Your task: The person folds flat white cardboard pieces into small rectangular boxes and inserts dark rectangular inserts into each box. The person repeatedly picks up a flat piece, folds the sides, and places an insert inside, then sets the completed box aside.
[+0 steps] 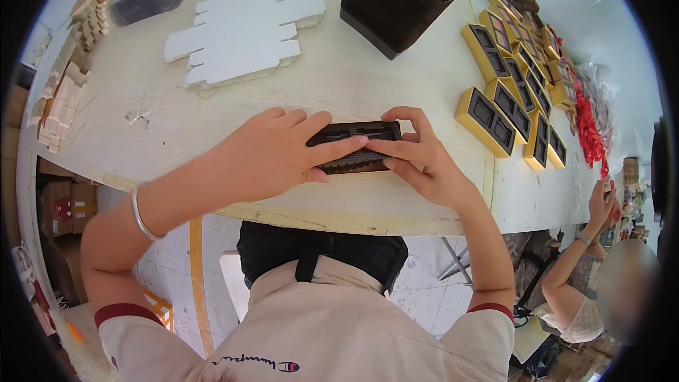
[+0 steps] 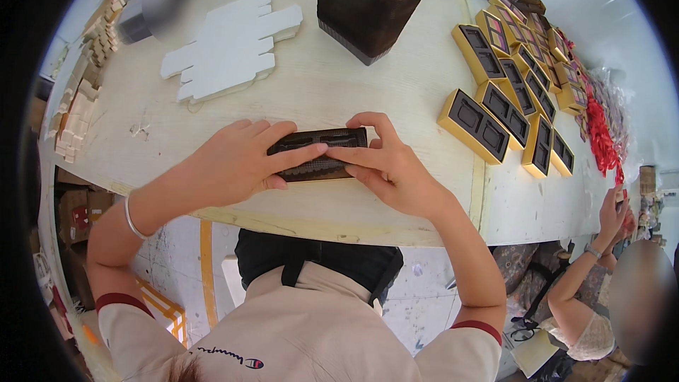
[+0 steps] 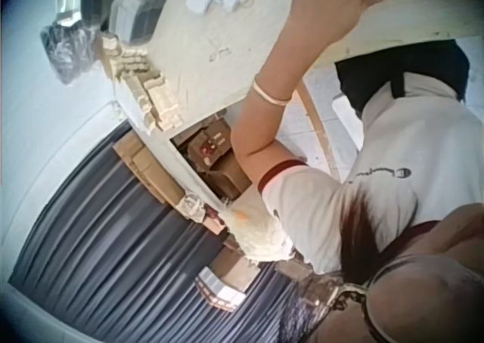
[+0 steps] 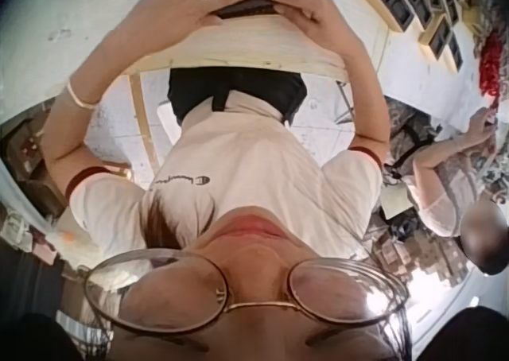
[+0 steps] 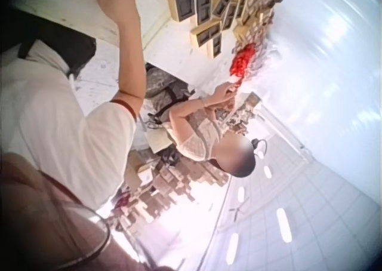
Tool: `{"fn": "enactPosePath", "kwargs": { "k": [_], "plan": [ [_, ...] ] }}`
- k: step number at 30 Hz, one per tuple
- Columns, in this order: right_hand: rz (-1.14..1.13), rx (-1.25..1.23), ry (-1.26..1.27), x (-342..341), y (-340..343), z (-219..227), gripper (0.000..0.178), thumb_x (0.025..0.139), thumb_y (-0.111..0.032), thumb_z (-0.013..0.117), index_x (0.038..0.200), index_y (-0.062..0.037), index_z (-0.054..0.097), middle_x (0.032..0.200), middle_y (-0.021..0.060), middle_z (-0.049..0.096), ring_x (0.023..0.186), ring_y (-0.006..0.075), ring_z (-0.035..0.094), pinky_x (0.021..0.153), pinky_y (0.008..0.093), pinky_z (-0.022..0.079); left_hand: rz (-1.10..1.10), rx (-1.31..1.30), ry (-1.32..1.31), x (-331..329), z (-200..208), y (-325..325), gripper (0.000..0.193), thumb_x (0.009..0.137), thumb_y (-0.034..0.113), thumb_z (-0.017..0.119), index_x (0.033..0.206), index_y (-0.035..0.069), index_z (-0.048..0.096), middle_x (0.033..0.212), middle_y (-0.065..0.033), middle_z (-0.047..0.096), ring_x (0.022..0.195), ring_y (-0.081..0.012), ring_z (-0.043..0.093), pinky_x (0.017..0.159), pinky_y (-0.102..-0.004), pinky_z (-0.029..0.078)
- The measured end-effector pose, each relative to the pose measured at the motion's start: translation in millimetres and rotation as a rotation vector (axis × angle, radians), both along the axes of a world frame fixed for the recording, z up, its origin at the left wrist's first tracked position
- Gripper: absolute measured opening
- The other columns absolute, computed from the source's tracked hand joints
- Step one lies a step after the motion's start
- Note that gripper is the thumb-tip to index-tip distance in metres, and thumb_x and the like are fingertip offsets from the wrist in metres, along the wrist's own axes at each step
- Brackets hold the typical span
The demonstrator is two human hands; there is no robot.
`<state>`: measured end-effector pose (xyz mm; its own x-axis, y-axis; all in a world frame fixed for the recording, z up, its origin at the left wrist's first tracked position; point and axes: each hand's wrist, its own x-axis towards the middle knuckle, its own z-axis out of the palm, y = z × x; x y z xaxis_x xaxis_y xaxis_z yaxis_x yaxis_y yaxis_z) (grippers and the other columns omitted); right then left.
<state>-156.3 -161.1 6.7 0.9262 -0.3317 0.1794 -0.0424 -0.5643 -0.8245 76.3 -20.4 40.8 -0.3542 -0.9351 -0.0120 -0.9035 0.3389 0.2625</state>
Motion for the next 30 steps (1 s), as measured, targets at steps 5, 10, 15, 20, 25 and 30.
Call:
{"fn": "enactPosePath", "kwargs": {
  "k": [5, 10, 15, 20, 25, 30],
  "plan": [
    [0.037, 0.014, -0.038, 0.7, -4.0, -3.9, 0.041, 0.083, 0.011, 0.058, 0.116, -0.0109, 0.068, 0.127, 0.0115, 0.041, 0.068, 0.0167, 0.059, 0.066, 0.0302, 0.049, 0.028, 0.366, 0.144, 10.3, 15.9, -9.4, 0.066, 0.084, 0.022, 0.069, 0.144, 0.026, 0.042, 0.132, -0.0129, 0.046, 0.090, -0.0320, 0.061, 0.079, -0.0396, 0.051],
    [0.055, 0.010, -0.042, 1.0, -5.3, -1.6, 0.040, 0.083, 0.009, 0.058, 0.117, -0.0097, 0.067, 0.128, 0.0121, 0.040, 0.069, 0.0178, 0.060, 0.067, 0.0307, 0.050, -0.043, 0.295, 0.146, 15.0, 9.4, -13.7, 0.064, 0.081, 0.021, 0.071, 0.141, 0.026, 0.046, 0.132, -0.0129, 0.047, 0.091, -0.0307, 0.061, 0.079, -0.0384, 0.051],
    [0.059, 0.015, -0.015, -1.3, -3.7, -3.1, 0.036, 0.084, -0.003, 0.065, 0.120, -0.0076, 0.065, 0.133, 0.0151, 0.042, 0.079, 0.0236, 0.061, 0.073, 0.0356, 0.051, -0.034, 0.178, 0.074, 11.5, 6.5, -9.2, 0.063, 0.077, 0.025, 0.073, 0.137, 0.024, 0.052, 0.133, -0.0157, 0.046, 0.109, -0.0330, 0.053, 0.092, -0.0450, 0.044],
    [0.041, -0.598, 0.110, -8.8, 14.5, 2.0, 0.046, 0.080, -0.019, 0.071, 0.124, -0.0104, 0.061, 0.141, 0.0216, 0.042, 0.100, 0.0310, 0.057, 0.087, 0.0395, 0.047, -0.067, -0.098, 0.012, 5.9, -15.8, 7.3, 0.068, 0.072, 0.029, 0.075, 0.136, 0.021, 0.052, 0.143, -0.0211, 0.036, 0.130, -0.0382, 0.036, 0.107, -0.0559, 0.028],
    [-0.057, -0.643, 0.092, -7.5, 18.1, 8.7, 0.042, 0.081, -0.020, 0.069, 0.121, -0.0096, 0.061, 0.141, 0.0224, 0.041, 0.117, 0.0353, 0.050, 0.098, 0.0426, 0.042, -0.043, -0.041, 0.109, 2.0, -23.2, 8.3, 0.067, 0.075, 0.024, 0.074, 0.137, 0.020, 0.050, 0.146, -0.0213, 0.033, 0.132, -0.0376, 0.034, 0.109, -0.0580, 0.027],
    [-0.128, -0.679, -0.019, -17.1, 17.0, -4.1, 0.037, 0.075, -0.017, 0.072, 0.110, -0.0085, 0.062, 0.130, 0.0231, 0.048, 0.115, 0.0387, 0.050, 0.100, 0.0465, 0.041, -0.097, -0.059, 0.132, -3.2, -16.2, 6.6, 0.064, 0.078, 0.033, 0.071, 0.137, 0.020, 0.050, 0.146, -0.0222, 0.033, 0.131, -0.0385, 0.037, 0.111, -0.0587, 0.024]
  ]
}}
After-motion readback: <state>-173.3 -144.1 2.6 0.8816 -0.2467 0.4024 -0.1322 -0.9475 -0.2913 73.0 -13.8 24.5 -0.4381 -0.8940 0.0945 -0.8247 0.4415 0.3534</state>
